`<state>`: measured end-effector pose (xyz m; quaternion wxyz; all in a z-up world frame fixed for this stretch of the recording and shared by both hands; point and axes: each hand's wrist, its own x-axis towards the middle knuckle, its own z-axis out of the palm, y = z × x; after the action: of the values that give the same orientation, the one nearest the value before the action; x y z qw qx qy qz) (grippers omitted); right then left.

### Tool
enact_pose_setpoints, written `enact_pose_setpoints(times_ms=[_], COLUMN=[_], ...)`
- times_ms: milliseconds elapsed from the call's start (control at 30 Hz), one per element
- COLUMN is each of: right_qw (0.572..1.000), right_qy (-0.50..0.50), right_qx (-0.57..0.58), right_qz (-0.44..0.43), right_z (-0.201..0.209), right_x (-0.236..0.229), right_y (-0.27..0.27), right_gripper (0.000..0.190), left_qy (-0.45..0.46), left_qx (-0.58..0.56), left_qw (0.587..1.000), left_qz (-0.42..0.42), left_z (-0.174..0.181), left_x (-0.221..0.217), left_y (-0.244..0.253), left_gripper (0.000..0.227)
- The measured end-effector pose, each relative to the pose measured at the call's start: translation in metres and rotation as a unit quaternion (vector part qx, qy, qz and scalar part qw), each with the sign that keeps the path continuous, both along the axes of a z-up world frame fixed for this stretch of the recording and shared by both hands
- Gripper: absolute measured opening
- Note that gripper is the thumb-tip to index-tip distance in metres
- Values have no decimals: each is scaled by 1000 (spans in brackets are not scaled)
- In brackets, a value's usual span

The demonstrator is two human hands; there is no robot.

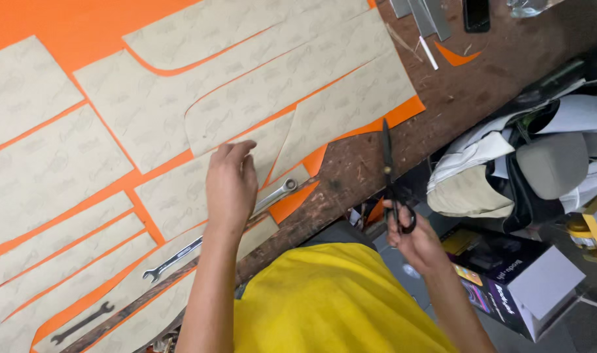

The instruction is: The person cuts orange upholstery fabric using shears while following templates and using a metal ruler for guidance.

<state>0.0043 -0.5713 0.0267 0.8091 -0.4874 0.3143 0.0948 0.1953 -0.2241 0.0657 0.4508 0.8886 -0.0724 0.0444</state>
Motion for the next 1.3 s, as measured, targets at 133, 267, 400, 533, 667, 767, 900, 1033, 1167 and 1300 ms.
enact_pose_setpoints(times_ms=[133, 267, 400, 533, 667, 767, 900, 1033, 1167, 1300], right_qw=[992, 974, 927, 859, 848, 860, 876, 890, 900, 909], right_qy=[-10, -62, -47, -2, 19, -15, -114, -122, -137, -137], right_qx=[-102, -116, -157, -220, -175, -198, -253, -261, -242, -241], right_qz=[74, 185, 336, 462, 501, 471, 395, 354, 335, 312], right_z=[11, 19, 29, 42, 42, 29, -5, -19, -30, -32], right_x=[30, 96, 180, 257, 316, 336, 358, 368, 369, 371], right_y=[-69, -165, -263, -342, -383, -386, -348, -330, -334, -342], right_gripper=[36, 35, 36, 38, 41, 36, 31, 34, 30, 30], left_qy=[-7, 19, 40, 101, 112, 107, 128, 149, 154, 153], left_qx=[37, 58, 141, 229, 261, 266, 286, 295, 303, 304], left_qw=[998, 996, 989, 966, 953, 950, 943, 938, 935, 935], left_qz=[-49, -66, -7, 59, 103, 124, 113, 102, 97, 96], left_z=[-11, -36, -59, -68, -67, -70, -69, -67, -69, -67], left_x=[27, 44, 61, 66, 65, 64, 62, 62, 62, 61], left_y=[-65, -161, -243, -287, -303, -311, -315, -316, -316, -317], left_gripper=[25, 26, 30, 52, 72, 78, 82, 82, 80, 81])
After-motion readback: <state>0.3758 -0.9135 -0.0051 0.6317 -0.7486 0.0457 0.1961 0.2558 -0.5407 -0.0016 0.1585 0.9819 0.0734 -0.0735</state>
